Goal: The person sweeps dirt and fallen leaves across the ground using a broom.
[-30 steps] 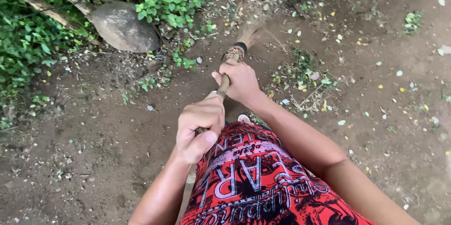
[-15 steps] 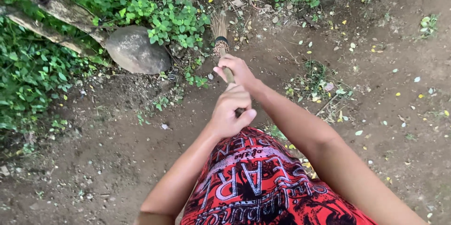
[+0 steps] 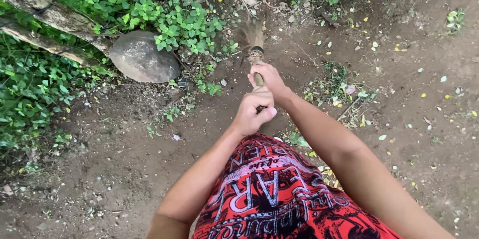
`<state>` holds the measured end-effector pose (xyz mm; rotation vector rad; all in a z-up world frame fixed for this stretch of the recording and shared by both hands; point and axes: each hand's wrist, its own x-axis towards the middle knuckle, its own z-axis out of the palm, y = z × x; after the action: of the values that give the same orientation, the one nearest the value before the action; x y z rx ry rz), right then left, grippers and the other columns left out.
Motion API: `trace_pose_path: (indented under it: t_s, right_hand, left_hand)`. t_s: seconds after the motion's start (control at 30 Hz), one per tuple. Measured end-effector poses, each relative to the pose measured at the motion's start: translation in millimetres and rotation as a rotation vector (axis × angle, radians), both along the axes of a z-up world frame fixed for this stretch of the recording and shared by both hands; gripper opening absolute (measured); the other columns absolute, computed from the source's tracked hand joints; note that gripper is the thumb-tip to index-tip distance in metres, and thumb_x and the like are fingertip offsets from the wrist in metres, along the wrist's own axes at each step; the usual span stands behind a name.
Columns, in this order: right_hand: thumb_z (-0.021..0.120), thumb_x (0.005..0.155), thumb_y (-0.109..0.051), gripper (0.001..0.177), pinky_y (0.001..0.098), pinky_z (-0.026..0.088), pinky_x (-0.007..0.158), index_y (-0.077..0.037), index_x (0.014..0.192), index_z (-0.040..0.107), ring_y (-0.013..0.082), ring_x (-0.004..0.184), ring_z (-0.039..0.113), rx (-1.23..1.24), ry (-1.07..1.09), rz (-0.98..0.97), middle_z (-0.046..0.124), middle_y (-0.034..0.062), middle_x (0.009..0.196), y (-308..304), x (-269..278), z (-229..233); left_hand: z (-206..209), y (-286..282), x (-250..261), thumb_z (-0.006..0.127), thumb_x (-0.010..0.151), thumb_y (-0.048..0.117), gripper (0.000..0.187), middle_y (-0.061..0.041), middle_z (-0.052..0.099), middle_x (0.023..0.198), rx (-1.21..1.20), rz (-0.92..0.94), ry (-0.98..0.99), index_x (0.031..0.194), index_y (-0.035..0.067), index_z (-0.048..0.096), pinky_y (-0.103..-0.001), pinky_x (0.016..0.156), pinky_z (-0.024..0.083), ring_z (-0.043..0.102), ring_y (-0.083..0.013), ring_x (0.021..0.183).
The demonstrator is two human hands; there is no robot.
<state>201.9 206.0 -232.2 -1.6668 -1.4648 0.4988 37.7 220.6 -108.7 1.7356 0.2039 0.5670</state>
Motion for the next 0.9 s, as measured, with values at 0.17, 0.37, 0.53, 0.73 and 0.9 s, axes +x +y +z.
trace_pose_path:
  t_s: [0.17, 0.37, 0.53, 0.73, 0.9]
  right_hand:
    - [0.073, 0.082, -0.017, 0.016, 0.0483, 0.048, 0.067, -0.006, 0.081, 0.060, 0.0405, 0.079, 0.064, -0.023, -0.002, -0.054, 0.063, 0.0141, 0.084, -25, 9, 0]
    - [0.074, 0.084, -0.023, 0.018, 0.0516, 0.049, 0.069, -0.007, 0.081, 0.064, 0.0424, 0.080, 0.065, -0.182, -0.104, -0.203, 0.066, 0.0168, 0.086, -75, 15, 3]
    - [0.075, 0.074, -0.022, 0.016, 0.0518, 0.051, 0.071, -0.009, 0.081, 0.070, 0.0410, 0.081, 0.067, -0.260, -0.179, -0.276, 0.068, 0.0170, 0.087, -127, 22, 5]
    - [0.080, 0.071, -0.023, 0.017, 0.0517, 0.052, 0.071, -0.010, 0.081, 0.073, 0.0397, 0.080, 0.068, -0.548, -0.203, -0.365, 0.068, 0.0182, 0.089, -178, 13, 21]
    - [0.078, 0.073, -0.027, 0.020, 0.0500, 0.053, 0.076, -0.011, 0.083, 0.071, 0.0387, 0.084, 0.069, -0.464, -0.190, -0.403, 0.069, 0.0152, 0.086, -187, 2, 51]
  left_hand:
    - [6, -8, 0, 0.064, 0.083, 0.021, 0.026, -0.005, 0.047, 0.072, -0.080, -0.072, -0.025, 0.070, 0.002, 0.052, -0.035, 0.077, 0.039, 0.047, -0.0204, 0.077]
    - [15, -31, 3, 0.061, 0.086, 0.027, 0.033, -0.005, 0.050, 0.071, -0.112, -0.174, -0.072, 0.069, 0.002, 0.049, -0.036, 0.079, 0.039, 0.048, -0.0193, 0.076]
    - [13, -50, 9, 0.057, 0.087, 0.031, 0.039, -0.005, 0.049, 0.069, -0.311, -0.184, -0.157, 0.066, 0.000, 0.044, -0.035, 0.076, 0.037, 0.046, -0.0184, 0.075]
    - [7, -74, 15, 0.058, 0.086, 0.033, 0.045, -0.004, 0.044, 0.066, -0.619, -0.260, -0.245, 0.060, 0.003, 0.036, -0.034, 0.070, 0.031, 0.040, -0.0184, 0.070]
    - [52, -81, 5, 0.056, 0.088, 0.036, 0.046, -0.006, 0.047, 0.065, -0.476, -0.300, -0.223, 0.062, 0.001, 0.043, -0.035, 0.071, 0.033, 0.042, -0.0195, 0.070]
